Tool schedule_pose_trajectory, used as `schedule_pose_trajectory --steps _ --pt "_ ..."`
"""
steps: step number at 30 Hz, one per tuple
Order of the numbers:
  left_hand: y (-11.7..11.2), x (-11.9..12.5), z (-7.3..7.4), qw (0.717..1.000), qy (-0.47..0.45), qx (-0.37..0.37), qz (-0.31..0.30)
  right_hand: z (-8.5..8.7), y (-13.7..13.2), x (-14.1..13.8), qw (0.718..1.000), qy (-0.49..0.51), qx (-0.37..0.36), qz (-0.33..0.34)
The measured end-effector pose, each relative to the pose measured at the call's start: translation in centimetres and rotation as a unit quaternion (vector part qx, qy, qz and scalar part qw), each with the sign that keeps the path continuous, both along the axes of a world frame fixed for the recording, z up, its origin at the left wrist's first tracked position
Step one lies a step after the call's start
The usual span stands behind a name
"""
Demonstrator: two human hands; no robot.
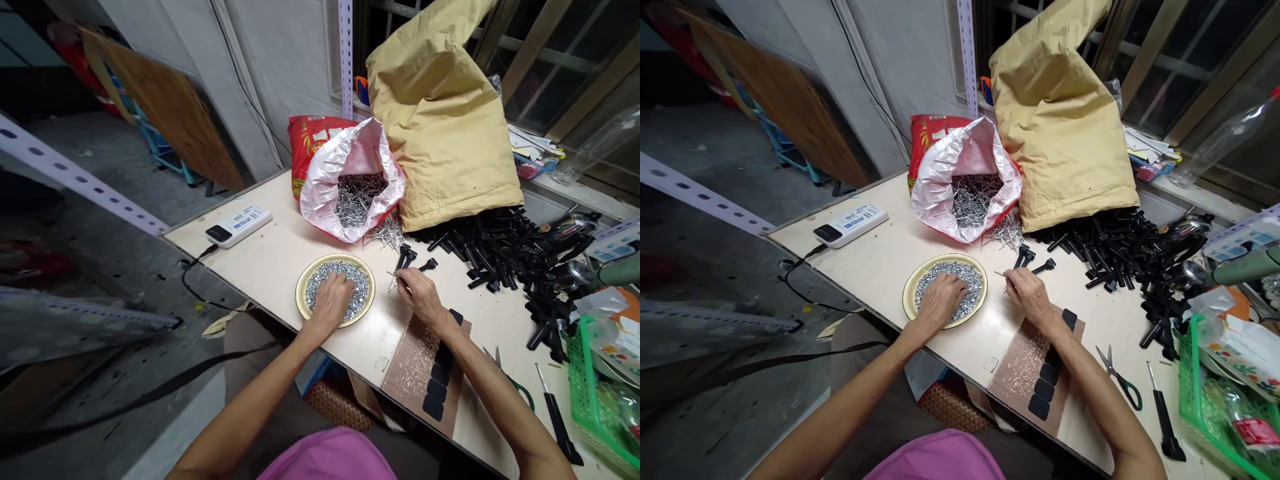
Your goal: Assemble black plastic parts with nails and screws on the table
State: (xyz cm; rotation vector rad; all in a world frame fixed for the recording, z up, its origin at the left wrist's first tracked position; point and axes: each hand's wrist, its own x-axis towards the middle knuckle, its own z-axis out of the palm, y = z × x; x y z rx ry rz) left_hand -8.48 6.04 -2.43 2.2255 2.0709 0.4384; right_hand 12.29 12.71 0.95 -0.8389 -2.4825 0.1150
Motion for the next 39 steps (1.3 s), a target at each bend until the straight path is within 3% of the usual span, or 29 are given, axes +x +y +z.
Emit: schedule_pose_trajectory --steps 3,6,9,11,14,16,19,28,35,39 --pt "0.2 0.1 0.1 0.998 -0.055 -0.004 0.015 0.9 -1.5 -1.8 0.993 0.089 -0.08 -0.009" --pt "0.4 -0.1 0.3 0.99 -0.135 -0.009 0.032 1.2 -2.5 -3.3 0.985 0.103 -0.138 -0.008" --pt "0.4 -0.6 0.6 0.957 -0.281 -0.007 0.069 1.0 -3.5 -4.4 0.981 0.093 -0.172 -0.009" --pt "0.2 -0.8 0.8 0.905 -0.412 -0.023 0.099 0.9 -4.1 -4.9 0.979 0.092 -0.185 -0.008" --pt "-0.3 -0.7 1.3 0.795 -0.591 -0.057 0.129 0.7 -4.8 -5.5 0.976 0.098 -0.196 -0.01" --pt "-0.7 -0.4 1.8 0.733 -0.663 -0.059 0.139 0.7 -5.0 -5.7 0.975 0.103 -0.198 -0.014" --pt "-1.1 0.1 2.7 0.685 -0.712 -0.045 0.147 0.6 -5.0 -5.8 0.973 0.116 -0.198 -0.015" --pt "-1.4 0.7 3.3 0.658 -0.742 -0.047 0.123 1.4 -5.6 -5.4 0.978 0.086 -0.183 -0.044" --pt "-1.0 1.1 3.0 0.611 -0.776 -0.094 0.122 1.6 -6.5 -4.7 0.988 -0.04 -0.109 -0.105" --pt "-1.0 1.4 3.1 0.611 -0.773 -0.124 0.117 1.0 -6.6 -4.4 0.989 -0.038 -0.07 -0.121"
